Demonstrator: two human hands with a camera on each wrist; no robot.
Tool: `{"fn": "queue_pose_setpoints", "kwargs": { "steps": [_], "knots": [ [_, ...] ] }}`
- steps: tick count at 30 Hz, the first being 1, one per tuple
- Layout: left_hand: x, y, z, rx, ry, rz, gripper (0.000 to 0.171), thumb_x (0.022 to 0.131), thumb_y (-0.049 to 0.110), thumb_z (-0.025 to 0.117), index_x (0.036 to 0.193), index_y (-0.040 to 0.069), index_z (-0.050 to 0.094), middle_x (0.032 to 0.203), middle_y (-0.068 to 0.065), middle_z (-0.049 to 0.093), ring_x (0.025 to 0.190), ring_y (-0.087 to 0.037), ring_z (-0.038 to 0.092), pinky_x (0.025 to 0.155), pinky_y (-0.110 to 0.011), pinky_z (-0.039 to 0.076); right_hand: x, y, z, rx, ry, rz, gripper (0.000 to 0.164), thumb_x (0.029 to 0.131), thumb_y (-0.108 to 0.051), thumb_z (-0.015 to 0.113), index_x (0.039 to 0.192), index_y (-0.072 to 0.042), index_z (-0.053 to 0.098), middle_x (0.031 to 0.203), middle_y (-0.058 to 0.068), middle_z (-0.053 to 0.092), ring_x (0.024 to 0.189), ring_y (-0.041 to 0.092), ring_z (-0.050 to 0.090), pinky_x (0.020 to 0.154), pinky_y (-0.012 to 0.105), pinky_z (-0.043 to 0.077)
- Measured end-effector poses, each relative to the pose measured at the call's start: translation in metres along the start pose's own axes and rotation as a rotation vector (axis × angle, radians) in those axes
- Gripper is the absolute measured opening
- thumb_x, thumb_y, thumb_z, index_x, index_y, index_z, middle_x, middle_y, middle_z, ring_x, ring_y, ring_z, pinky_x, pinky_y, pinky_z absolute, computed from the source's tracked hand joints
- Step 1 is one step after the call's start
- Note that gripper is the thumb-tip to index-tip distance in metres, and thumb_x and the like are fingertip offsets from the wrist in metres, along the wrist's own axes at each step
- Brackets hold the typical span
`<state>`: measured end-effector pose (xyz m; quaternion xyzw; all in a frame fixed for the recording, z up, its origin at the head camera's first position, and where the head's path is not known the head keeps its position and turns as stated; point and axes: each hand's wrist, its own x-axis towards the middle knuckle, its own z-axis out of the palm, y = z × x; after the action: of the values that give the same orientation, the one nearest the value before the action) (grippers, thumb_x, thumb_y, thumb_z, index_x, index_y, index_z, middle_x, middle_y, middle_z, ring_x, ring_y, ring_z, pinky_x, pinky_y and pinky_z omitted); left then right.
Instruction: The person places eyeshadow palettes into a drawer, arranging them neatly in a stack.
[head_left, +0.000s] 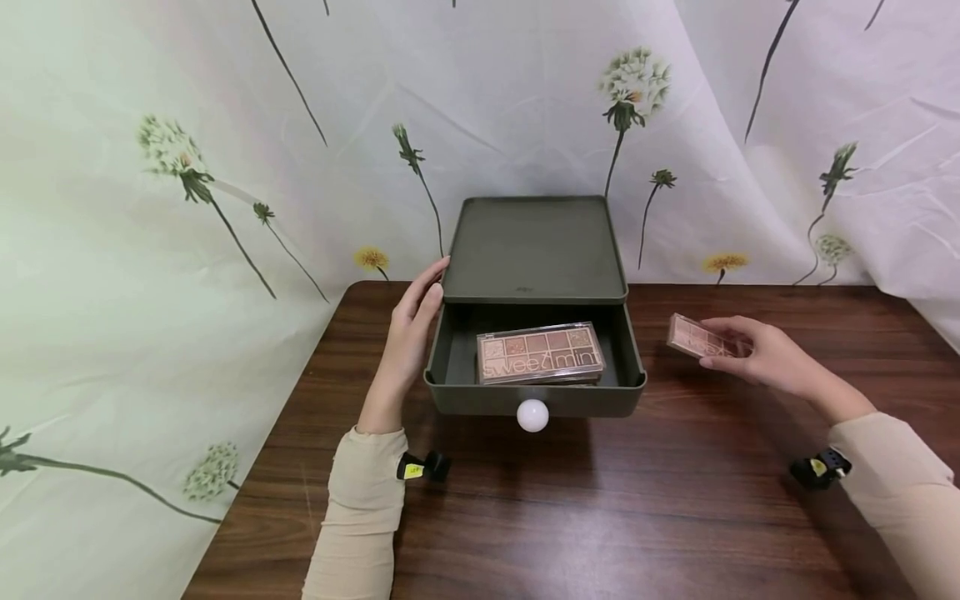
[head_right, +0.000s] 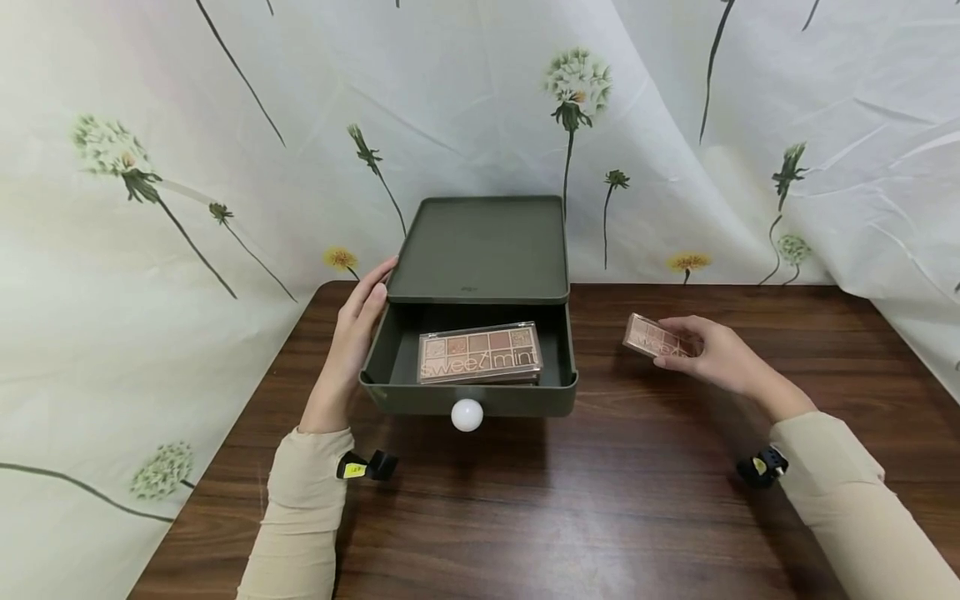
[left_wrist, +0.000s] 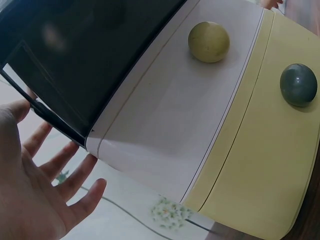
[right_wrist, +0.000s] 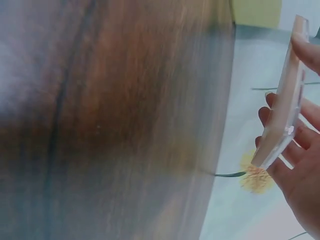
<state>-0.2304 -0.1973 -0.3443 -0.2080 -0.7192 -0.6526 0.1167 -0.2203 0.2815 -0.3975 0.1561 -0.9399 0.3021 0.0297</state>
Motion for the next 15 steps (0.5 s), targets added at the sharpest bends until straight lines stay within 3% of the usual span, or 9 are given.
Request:
{"fn": "queue_pose_setpoints", "kwargs": {
  "steps": [6, 10, 15],
  "knots": [
    [0.000, 0.001, 0.000, 0.005, 0.006, -0.005, 0.045, 0.106, 0.024, 0.043, 0.149, 0.014, 0.046, 0.152, 0.002, 0.043, 0.134, -0.015, 0.042, 0.106, -0.039, 0.035, -0.018, -0.016, -0.002, 0.049, 0.060, -0.063, 0.057, 0.087, -0.026, 0.079, 0.138, -0.011, 0.058, 0.130, 0.017, 0.059, 0.109, 0.014, 0.052, 0.081, 0.012, 0.035],
    [0.000, 0.002, 0.000, 0.007, 0.009, -0.004, 0.045, 0.106, 0.025, 0.044, 0.149, 0.015, 0.047, 0.151, 0.003, 0.043, 0.135, -0.013, 0.042, 0.106, -0.038, 0.035, -0.027, -0.025, -0.003, 0.093, 0.133, -0.109, 0.053, 0.086, -0.018, 0.080, 0.136, -0.015, 0.062, 0.129, 0.011, 0.061, 0.107, 0.002, 0.050, 0.083, 0.009, 0.033],
    [0.000, 0.001, 0.000, 0.007, 0.008, -0.003, 0.045, 0.105, 0.025, 0.044, 0.149, 0.014, 0.046, 0.150, 0.002, 0.044, 0.135, -0.013, 0.042, 0.106, -0.038, 0.035, -0.035, -0.034, -0.003, 0.178, 0.238, -0.170, 0.051, 0.082, -0.002, 0.079, 0.130, -0.011, 0.066, 0.123, -0.008, 0.062, 0.102, 0.002, 0.053, 0.083, 0.010, 0.036]
  ]
}}
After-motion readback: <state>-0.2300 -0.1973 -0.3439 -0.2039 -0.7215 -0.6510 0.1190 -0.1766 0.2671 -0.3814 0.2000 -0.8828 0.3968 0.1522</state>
